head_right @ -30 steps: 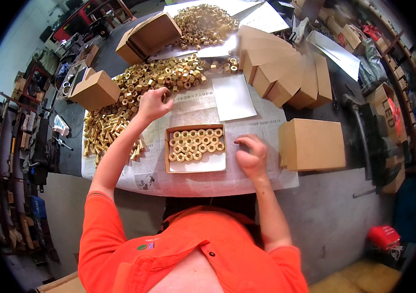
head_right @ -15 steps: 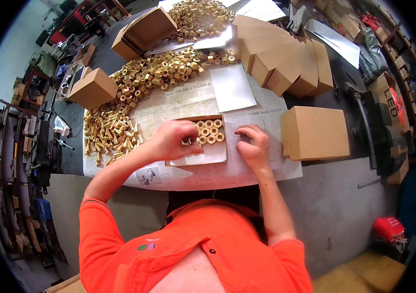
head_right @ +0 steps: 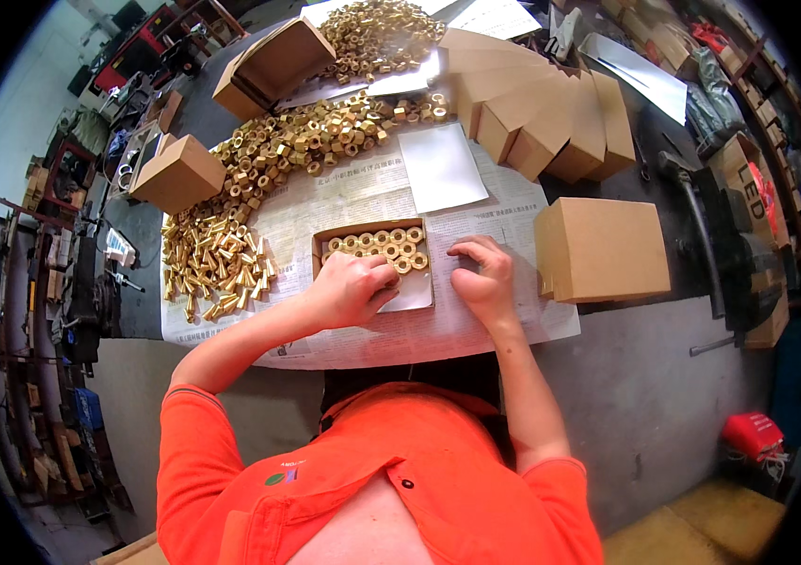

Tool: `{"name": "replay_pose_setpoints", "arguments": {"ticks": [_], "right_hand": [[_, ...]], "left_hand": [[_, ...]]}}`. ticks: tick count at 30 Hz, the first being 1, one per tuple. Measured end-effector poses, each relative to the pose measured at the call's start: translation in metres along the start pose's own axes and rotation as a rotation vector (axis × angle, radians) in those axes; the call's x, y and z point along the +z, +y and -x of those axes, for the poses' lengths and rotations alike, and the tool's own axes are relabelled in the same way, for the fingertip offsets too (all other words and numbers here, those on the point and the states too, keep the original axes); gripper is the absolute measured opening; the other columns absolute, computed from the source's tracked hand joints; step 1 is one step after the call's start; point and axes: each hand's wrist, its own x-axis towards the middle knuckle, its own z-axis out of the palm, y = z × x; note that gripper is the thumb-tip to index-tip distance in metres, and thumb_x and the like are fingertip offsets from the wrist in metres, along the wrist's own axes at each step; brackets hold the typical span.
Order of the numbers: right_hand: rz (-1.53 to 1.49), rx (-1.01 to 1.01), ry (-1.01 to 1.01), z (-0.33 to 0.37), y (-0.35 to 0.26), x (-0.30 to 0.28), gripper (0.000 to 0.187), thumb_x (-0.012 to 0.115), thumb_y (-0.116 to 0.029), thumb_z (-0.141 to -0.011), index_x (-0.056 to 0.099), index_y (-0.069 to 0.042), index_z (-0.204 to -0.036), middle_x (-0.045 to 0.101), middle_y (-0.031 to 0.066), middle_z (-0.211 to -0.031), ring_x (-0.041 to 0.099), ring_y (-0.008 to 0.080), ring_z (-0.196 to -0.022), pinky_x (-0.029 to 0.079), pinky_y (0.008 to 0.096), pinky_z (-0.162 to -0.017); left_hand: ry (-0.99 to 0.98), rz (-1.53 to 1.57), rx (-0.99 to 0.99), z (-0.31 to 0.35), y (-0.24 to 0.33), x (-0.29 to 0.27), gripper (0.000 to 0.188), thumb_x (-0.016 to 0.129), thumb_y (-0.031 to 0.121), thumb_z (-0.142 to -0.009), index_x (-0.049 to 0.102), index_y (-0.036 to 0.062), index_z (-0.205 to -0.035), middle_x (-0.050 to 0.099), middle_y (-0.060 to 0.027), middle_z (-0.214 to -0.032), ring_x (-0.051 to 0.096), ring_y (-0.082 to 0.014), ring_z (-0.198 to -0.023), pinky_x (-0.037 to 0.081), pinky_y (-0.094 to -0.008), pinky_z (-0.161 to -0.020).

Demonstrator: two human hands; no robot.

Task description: The person picks small brass fittings from a pile on the table and places them one by one into a cardboard box. The person continues this repetitive sorting process throughout the clip.

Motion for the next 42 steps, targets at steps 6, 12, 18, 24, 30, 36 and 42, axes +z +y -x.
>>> {"name": "replay_pose_setpoints", "arguments": {"ticks": [6,12,18,24,30,36,42], "right_hand": [[-0.006,-0.004,0.009,0.0,0.001,0.001,0.027,0.054,-0.003,-0.061,0.067,0.003,-0.084,0.067,0.0149,-0.09,0.064,0.0268,-0.088,0.05,0.031,-0.079],[0.031,-0.005,0.01,0.0,0.0,0.001,0.028,0.054,-0.002,-0.06,0.067,0.004,-0.084,0.067,0.0148,-0.09,0.064,0.0263,-0.087,0.05,0.0307,-0.078],[0.014,-0.025,0.005,-0.001,0.0,0.001,0.028,0.054,-0.002,-0.06,0.067,0.004,-0.084,0.067,0.0149,-0.09,0.063,0.0268,-0.086,0.05,0.0307,-0.078],[0.017,-0.026,0.0,-0.002,0.0,0.003,0.028,0.054,-0.002,-0.06,0.067,0.003,-0.084,0.067,0.0151,-0.089,0.063,0.0271,-0.086,0.05,0.031,-0.078],[0.041,-0.007,0.002,-0.001,0.002,-0.001,0.028,0.054,-0.002,-0.059,0.067,0.002,-0.083,0.066,0.0154,-0.088,0.063,0.0281,-0.085,0.05,0.0316,-0.078],[0.026,-0.035,-0.022,-0.003,0.002,0.002,0.027,0.053,-0.002,-0.06,0.066,0.002,-0.083,0.066,0.0155,-0.088,0.063,0.0286,-0.083,0.05,0.0317,-0.077],[0.044,-0.035,-0.027,-0.002,0.001,0.0,0.026,0.053,-0.003,-0.061,0.066,0.002,-0.084,0.066,0.0153,-0.089,0.063,0.0286,-0.085,0.05,0.0319,-0.078]], "left_hand": [[0.046,0.016,0.009,-0.002,-0.001,0.003,0.013,0.066,0.021,-0.078,0.062,0.0084,-0.078,0.06,-0.0064,-0.074,0.063,-0.0271,-0.064,0.049,-0.0393,-0.053],[0.016,-0.011,0.008,-0.002,-0.005,0.009,0.015,0.065,0.023,-0.078,0.06,0.0084,-0.076,0.059,-0.0063,-0.072,0.063,-0.0276,-0.062,0.048,-0.0397,-0.052],[0.029,-0.032,0.028,-0.004,-0.008,0.009,0.019,0.066,0.026,-0.077,0.058,0.0088,-0.077,0.058,-0.0062,-0.07,0.062,-0.028,-0.062,0.048,-0.0416,-0.053],[-0.028,0.073,-0.035,-0.006,-0.009,-0.002,0.023,0.07,0.029,-0.077,0.062,0.0085,-0.084,0.063,-0.008,-0.071,0.064,-0.0289,-0.065,0.049,-0.0413,-0.055],[0.222,0.059,-0.274,-0.028,-0.059,-0.043,0.021,0.072,0.028,-0.081,0.066,0.0084,-0.087,0.067,-0.0098,-0.071,0.067,-0.0245,-0.065,0.05,-0.0341,-0.056],[0.224,-0.301,-0.619,-0.027,-0.153,-0.031,0.031,0.069,0.033,-0.081,0.063,0.0073,-0.097,0.069,-0.0142,-0.081,0.068,-0.0321,-0.078,0.054,-0.0438,-0.067],[0.208,-0.328,-0.613,-0.028,-0.165,-0.018,0.028,0.067,0.027,-0.08,0.06,0.006,-0.097,0.068,-0.0168,-0.081,0.068,-0.0339,-0.079,0.054,-0.0452,-0.067]]}}
